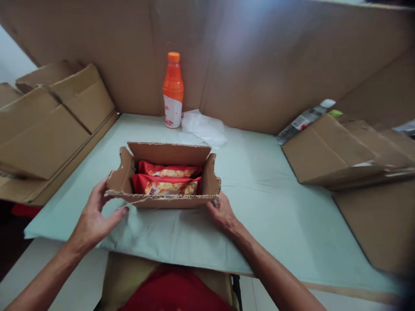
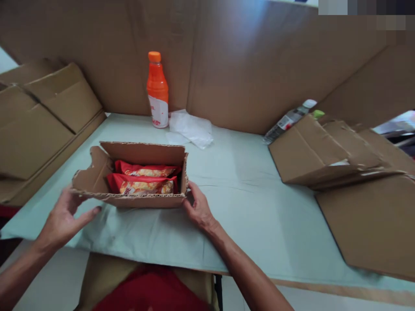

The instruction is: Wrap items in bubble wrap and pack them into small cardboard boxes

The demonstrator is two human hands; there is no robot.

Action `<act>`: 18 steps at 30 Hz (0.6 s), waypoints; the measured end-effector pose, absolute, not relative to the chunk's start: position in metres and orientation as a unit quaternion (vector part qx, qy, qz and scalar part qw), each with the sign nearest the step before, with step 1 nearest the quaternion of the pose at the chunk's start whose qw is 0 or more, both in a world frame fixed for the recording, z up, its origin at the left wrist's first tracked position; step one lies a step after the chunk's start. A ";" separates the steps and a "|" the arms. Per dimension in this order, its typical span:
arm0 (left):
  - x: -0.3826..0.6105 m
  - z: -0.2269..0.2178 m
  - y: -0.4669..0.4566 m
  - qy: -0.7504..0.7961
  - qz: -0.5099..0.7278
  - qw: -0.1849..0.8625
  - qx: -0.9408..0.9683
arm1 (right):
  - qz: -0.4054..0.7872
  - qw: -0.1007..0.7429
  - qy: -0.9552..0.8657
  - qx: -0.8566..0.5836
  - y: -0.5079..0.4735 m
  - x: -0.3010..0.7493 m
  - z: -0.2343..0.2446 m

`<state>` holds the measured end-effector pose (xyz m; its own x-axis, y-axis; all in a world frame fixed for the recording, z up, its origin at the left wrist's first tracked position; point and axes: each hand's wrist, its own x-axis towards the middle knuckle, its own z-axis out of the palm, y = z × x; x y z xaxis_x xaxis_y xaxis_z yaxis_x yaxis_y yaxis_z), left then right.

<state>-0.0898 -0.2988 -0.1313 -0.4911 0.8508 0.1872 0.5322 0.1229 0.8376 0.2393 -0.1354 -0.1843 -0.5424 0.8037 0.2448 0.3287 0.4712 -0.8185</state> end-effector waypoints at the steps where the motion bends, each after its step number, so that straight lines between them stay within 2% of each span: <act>1: -0.089 -0.139 -0.291 0.738 0.445 0.216 0.459 | 0.376 0.324 -0.795 -0.348 -0.143 0.241 -0.182; 3: -0.083 -0.152 -0.276 0.750 0.400 0.263 0.457 | 0.391 0.323 -0.794 -0.334 -0.154 0.244 -0.179; 6: -0.070 -0.165 -0.258 0.762 0.363 0.257 0.471 | 0.415 0.327 -0.784 -0.327 -0.158 0.248 -0.176; 14: -0.023 -0.172 -0.173 0.704 0.499 0.287 0.416 | 0.454 0.358 -0.717 -0.390 -0.097 0.254 -0.167; 18: -0.004 -0.178 -0.143 0.691 0.529 0.279 0.405 | 0.497 0.343 -0.695 -0.389 -0.067 0.276 -0.168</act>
<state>-0.0037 -0.1426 -0.1779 -0.5154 0.8559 0.0433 0.2646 0.1108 0.9580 0.2762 -0.0668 -0.1681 -0.4610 0.8828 0.0906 0.2005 0.2031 -0.9584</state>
